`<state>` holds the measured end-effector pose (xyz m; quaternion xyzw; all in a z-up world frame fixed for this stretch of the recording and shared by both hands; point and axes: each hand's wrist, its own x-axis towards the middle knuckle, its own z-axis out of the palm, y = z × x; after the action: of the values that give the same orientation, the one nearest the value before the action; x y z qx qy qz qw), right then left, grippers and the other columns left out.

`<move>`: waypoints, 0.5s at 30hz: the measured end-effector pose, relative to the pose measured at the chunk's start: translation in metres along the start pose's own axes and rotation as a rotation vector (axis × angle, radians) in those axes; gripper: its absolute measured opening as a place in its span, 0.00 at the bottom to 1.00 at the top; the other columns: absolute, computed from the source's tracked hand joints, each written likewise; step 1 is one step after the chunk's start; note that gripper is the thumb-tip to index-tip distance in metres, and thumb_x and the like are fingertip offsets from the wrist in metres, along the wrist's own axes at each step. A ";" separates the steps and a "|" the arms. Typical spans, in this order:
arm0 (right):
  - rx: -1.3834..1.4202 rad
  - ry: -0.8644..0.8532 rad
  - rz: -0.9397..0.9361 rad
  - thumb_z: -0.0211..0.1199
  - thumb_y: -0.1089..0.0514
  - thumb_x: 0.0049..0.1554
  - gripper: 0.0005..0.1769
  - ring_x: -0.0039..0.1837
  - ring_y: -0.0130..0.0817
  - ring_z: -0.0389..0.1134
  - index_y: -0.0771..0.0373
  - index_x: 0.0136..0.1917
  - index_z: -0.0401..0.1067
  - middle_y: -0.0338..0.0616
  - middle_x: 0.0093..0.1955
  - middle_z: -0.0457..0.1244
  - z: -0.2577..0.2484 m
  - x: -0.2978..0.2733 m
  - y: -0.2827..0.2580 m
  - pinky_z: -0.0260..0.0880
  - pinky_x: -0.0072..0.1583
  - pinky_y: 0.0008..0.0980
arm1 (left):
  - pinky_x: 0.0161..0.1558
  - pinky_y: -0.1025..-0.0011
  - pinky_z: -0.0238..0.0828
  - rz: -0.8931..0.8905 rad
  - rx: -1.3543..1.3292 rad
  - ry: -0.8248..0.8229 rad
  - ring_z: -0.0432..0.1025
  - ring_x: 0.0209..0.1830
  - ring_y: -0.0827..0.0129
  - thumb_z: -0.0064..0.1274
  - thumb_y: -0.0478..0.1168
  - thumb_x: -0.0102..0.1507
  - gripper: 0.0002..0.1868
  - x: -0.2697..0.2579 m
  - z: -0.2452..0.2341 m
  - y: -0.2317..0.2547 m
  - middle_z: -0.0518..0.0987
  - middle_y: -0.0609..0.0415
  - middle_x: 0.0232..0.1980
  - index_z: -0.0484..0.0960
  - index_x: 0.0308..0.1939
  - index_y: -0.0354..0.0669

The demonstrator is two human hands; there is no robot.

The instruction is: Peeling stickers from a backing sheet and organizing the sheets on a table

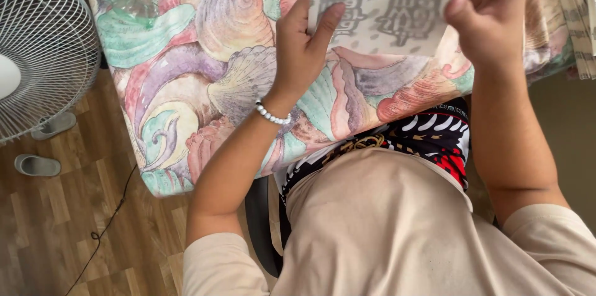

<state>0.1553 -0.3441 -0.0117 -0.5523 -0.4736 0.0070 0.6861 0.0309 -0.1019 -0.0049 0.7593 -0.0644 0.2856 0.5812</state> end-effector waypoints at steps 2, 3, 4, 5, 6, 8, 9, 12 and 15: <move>-0.087 0.007 -0.029 0.61 0.50 0.67 0.36 0.70 0.45 0.62 0.75 0.77 0.57 0.57 0.69 0.59 0.014 0.003 -0.001 0.66 0.72 0.42 | 0.27 0.81 0.65 -0.015 0.021 0.058 0.70 0.27 0.80 0.48 0.53 0.71 0.18 -0.004 0.000 -0.009 0.83 0.60 0.38 0.78 0.51 0.43; -0.178 0.020 -0.055 0.61 0.53 0.67 0.38 0.69 0.41 0.58 0.80 0.80 0.55 0.56 0.70 0.58 0.020 0.004 -0.003 0.59 0.72 0.39 | 0.29 0.80 0.66 -0.031 0.037 0.111 0.72 0.30 0.79 0.46 0.55 0.71 0.20 -0.005 0.000 -0.013 0.83 0.60 0.38 0.78 0.52 0.44; -0.176 0.019 -0.056 0.61 0.53 0.67 0.38 0.69 0.41 0.58 0.80 0.80 0.55 0.56 0.70 0.58 0.020 0.001 0.001 0.59 0.72 0.39 | 0.29 0.80 0.66 -0.031 0.039 0.112 0.72 0.30 0.79 0.46 0.55 0.71 0.20 -0.005 0.000 -0.014 0.83 0.60 0.38 0.78 0.52 0.44; -0.241 0.056 -0.019 0.64 0.54 0.70 0.27 0.61 0.39 0.59 0.79 0.68 0.61 0.54 0.60 0.59 0.020 -0.003 0.004 0.58 0.63 0.36 | 0.31 0.80 0.69 -0.024 0.024 0.105 0.74 0.32 0.78 0.46 0.54 0.71 0.19 -0.005 0.000 -0.014 0.83 0.60 0.39 0.78 0.53 0.43; -0.305 0.094 0.017 0.67 0.54 0.72 0.21 0.52 0.37 0.60 0.78 0.56 0.66 0.51 0.50 0.60 0.020 -0.007 0.006 0.58 0.54 0.34 | 0.33 0.79 0.73 -0.017 0.009 0.099 0.76 0.35 0.77 0.46 0.52 0.72 0.18 -0.005 0.001 -0.015 0.84 0.59 0.40 0.77 0.54 0.43; -0.356 0.136 0.042 0.69 0.54 0.74 0.22 0.50 0.35 0.55 0.75 0.50 0.65 0.47 0.46 0.57 0.019 -0.010 0.012 0.54 0.53 0.35 | 0.34 0.79 0.72 -0.026 0.013 0.096 0.75 0.35 0.77 0.45 0.53 0.72 0.18 -0.007 0.001 -0.012 0.83 0.60 0.40 0.77 0.53 0.44; -0.404 0.176 0.063 0.71 0.55 0.75 0.24 0.48 0.32 0.51 0.71 0.45 0.65 0.42 0.41 0.55 0.019 -0.010 0.015 0.50 0.52 0.35 | 0.35 0.78 0.71 -0.032 0.019 0.095 0.75 0.36 0.77 0.45 0.53 0.72 0.18 -0.008 0.001 -0.010 0.82 0.60 0.40 0.77 0.53 0.45; -0.410 0.171 0.013 0.75 0.65 0.77 0.18 0.46 0.32 0.58 0.75 0.47 0.73 0.47 0.43 0.63 0.015 -0.007 0.018 0.55 0.48 0.36 | 0.20 0.85 0.63 -0.022 -0.043 0.053 0.71 0.26 0.78 0.42 0.55 0.73 0.18 -0.014 0.006 -0.015 0.78 0.60 0.34 0.76 0.50 0.45; -0.543 0.070 0.200 0.81 0.70 0.82 0.36 0.44 0.26 0.48 0.68 0.38 0.62 0.36 0.39 0.52 -0.013 -0.006 -0.006 0.43 0.49 0.34 | 0.18 0.83 0.53 -0.047 -0.123 -0.052 0.60 0.20 0.81 0.43 0.56 0.72 0.18 -0.036 0.009 0.007 0.69 0.64 0.26 0.74 0.42 0.46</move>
<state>0.1577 -0.3596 -0.0106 -0.7594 -0.3774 -0.0716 0.5251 0.0011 -0.1208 -0.0191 0.7306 -0.0793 0.2475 0.6314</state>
